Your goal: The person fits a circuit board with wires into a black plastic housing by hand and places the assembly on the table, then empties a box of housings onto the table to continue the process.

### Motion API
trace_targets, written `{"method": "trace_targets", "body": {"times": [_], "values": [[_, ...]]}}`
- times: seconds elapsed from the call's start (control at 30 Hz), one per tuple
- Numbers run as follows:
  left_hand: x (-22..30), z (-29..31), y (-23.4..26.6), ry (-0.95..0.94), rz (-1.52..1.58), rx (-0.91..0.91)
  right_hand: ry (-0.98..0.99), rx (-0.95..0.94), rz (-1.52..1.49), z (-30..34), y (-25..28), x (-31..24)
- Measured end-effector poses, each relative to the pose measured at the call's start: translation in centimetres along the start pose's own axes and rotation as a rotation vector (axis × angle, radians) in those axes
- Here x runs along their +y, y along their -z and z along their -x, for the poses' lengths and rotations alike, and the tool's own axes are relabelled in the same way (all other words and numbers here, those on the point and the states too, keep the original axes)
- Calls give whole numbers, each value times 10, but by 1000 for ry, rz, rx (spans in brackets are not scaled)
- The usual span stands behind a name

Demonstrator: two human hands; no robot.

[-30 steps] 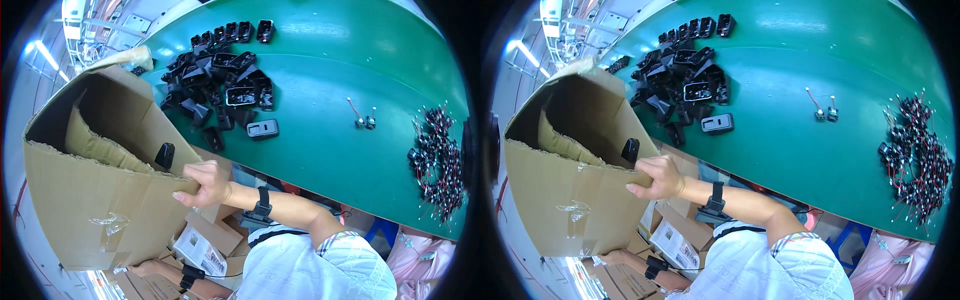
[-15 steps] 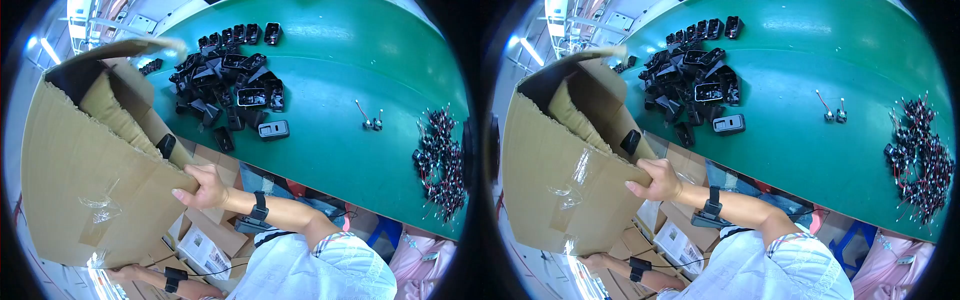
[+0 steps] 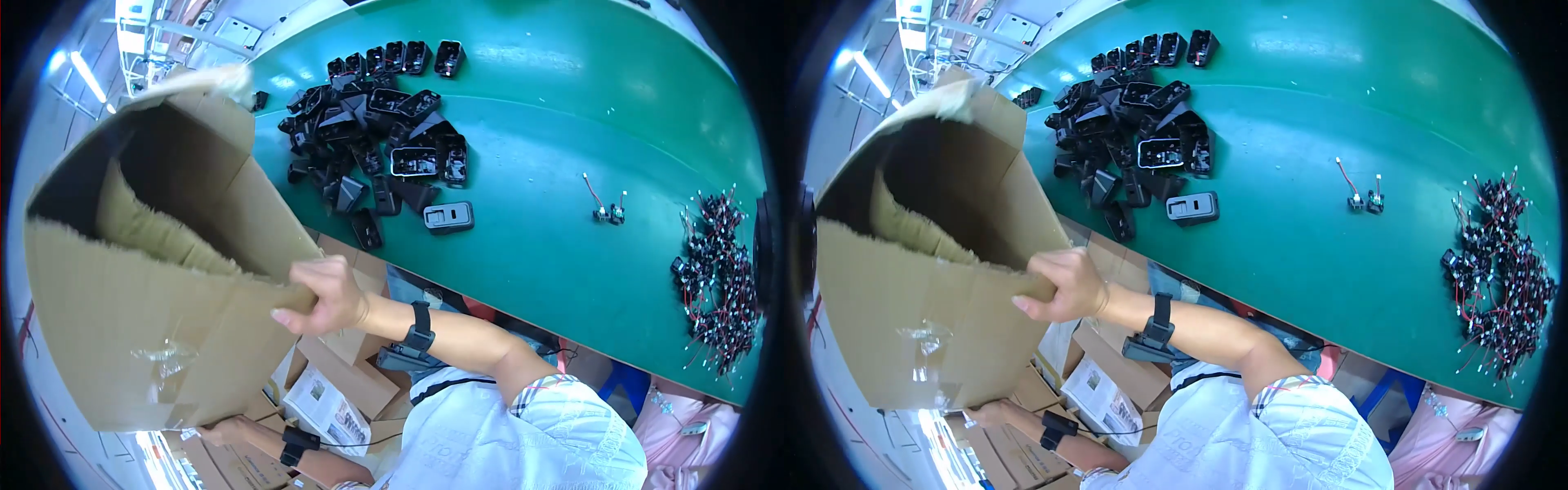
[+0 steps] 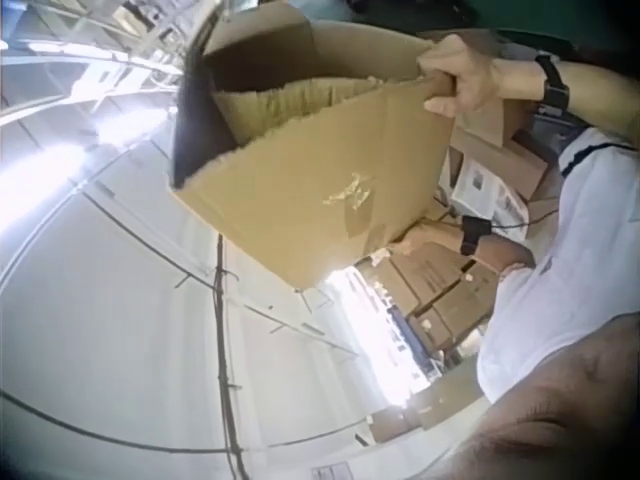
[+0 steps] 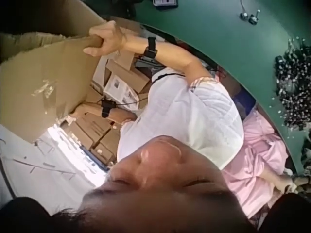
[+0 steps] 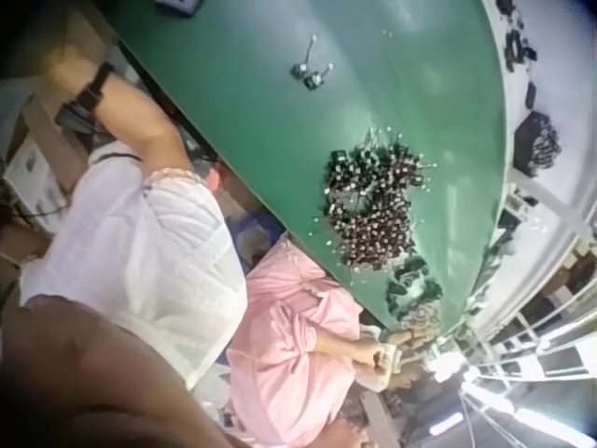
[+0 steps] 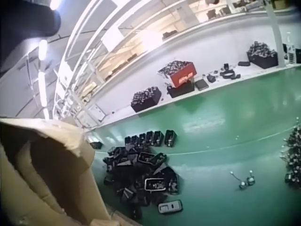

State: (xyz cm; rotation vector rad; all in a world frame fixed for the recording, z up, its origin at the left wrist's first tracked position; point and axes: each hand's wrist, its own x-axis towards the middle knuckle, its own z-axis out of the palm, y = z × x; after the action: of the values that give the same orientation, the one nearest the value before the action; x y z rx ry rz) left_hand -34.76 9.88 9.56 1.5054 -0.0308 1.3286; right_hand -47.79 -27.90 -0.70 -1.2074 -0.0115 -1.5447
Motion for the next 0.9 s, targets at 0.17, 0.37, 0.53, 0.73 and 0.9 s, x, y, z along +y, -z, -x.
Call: {"method": "trace_targets", "body": {"times": [0.17,0.37,0.53,0.73,0.9], "values": [[-20,62,76,370,176,-75,140,-330,-23,37,-39,-21],[-149,148,196,681,30,-145,306,-722,-34,167,-101,-41],[-183,182,324,755,-75,163,421,-1231,-111,267,-86,-71],[-93,300,516,707,-262,852,645,-1320,-291,204,-69,-93],[-27,391,559,639,-320,1235,839,-1289,-614,192,-98,-120]]}}
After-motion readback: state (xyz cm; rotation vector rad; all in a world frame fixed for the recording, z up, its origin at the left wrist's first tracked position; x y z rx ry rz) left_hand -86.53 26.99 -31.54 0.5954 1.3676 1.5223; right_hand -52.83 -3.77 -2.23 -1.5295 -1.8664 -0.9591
